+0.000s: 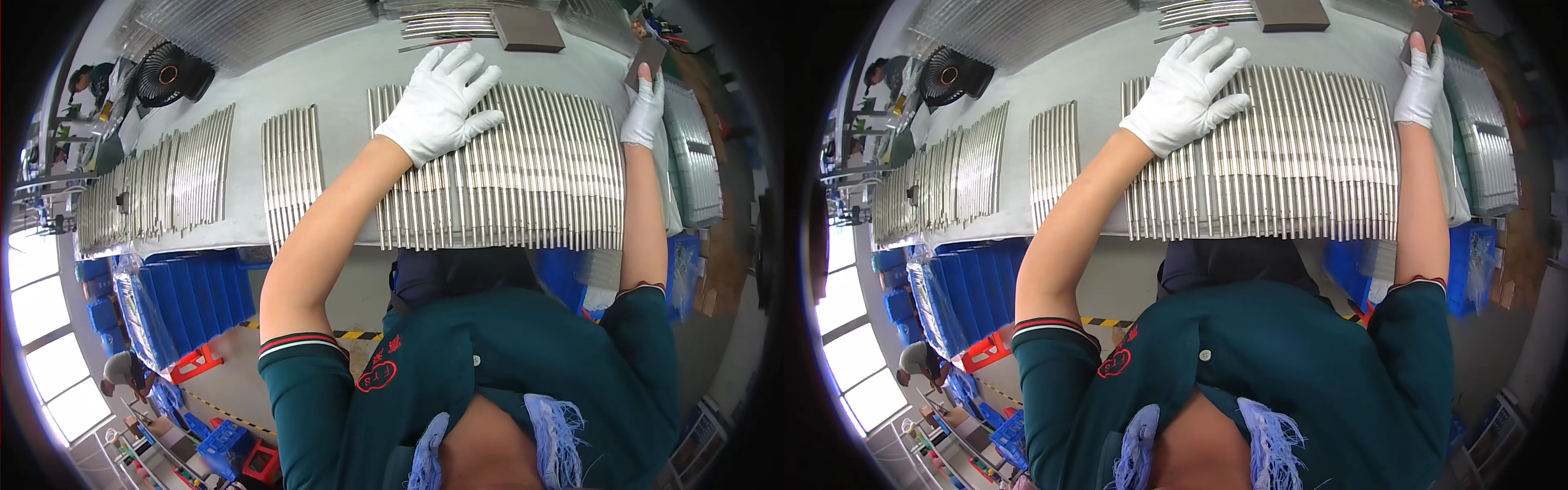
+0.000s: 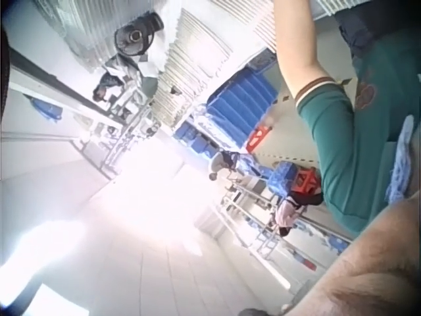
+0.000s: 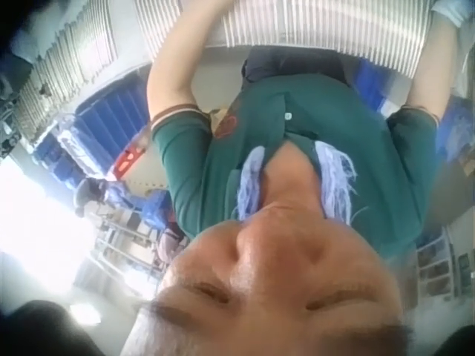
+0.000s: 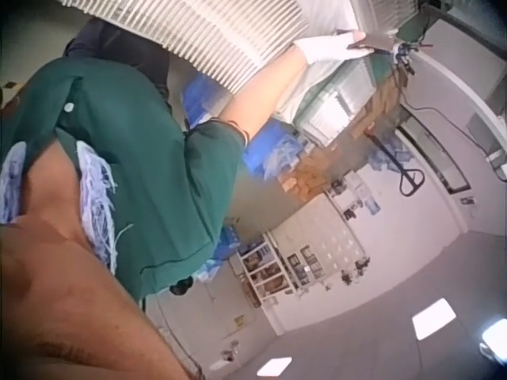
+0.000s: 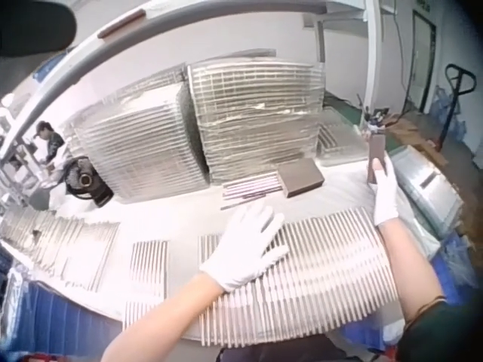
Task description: Organizing, aligning, and grouping thin metal rods on a factory workbench.
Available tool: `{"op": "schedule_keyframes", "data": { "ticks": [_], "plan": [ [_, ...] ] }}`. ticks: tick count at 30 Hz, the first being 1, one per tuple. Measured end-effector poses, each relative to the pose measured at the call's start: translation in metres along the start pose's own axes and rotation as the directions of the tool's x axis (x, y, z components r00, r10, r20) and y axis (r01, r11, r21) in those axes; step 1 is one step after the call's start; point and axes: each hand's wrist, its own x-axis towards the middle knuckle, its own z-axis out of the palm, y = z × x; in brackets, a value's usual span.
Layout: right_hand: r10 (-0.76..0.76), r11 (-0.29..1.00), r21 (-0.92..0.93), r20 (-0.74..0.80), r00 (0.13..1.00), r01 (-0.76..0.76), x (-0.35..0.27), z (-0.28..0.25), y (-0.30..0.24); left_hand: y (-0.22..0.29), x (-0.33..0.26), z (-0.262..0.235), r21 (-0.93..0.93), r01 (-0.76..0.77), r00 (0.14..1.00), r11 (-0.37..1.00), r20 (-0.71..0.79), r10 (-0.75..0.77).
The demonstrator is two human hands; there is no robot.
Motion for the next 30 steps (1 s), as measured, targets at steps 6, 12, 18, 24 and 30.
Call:
{"op": "schedule_keyframes", "data": {
  "ticks": [6, 12, 18, 24, 30],
  "plan": [
    [0.109, 0.937, 0.334, -0.007, 0.994, -0.1, 0.004, -0.013, -0.013, -0.008, -0.008, -0.01, -0.002, -0.006, 0.999, 1.0, 0.038, 0.006],
    [0.142, 0.91, 0.386, 0.046, 0.989, -0.149, 0.006, -0.01, -0.002, -0.024, -0.038, -0.039, 0.157, 0.059, 0.994, 0.986, 0.087, -0.073],
    [0.21, 0.819, 0.527, 0.09, 0.974, -0.225, 0.013, -0.016, 0.008, 0.03, 0.017, -0.008, 0.007, -0.12, 0.987, 0.993, 0.104, 0.119],
    [0.232, 0.8, 0.559, 0.049, 0.972, -0.219, 0.016, -0.018, 0.007, 0.065, 0.066, 0.034, -0.146, -0.121, 0.993, 0.982, -0.01, 0.121],
    [0.249, 0.785, 0.564, 0.092, 0.964, -0.256, 0.017, -0.021, 0.011, 0.044, 0.038, 0.024, -0.129, -0.047, 0.996, 0.99, 0.074, 0.057]
  ]
}}
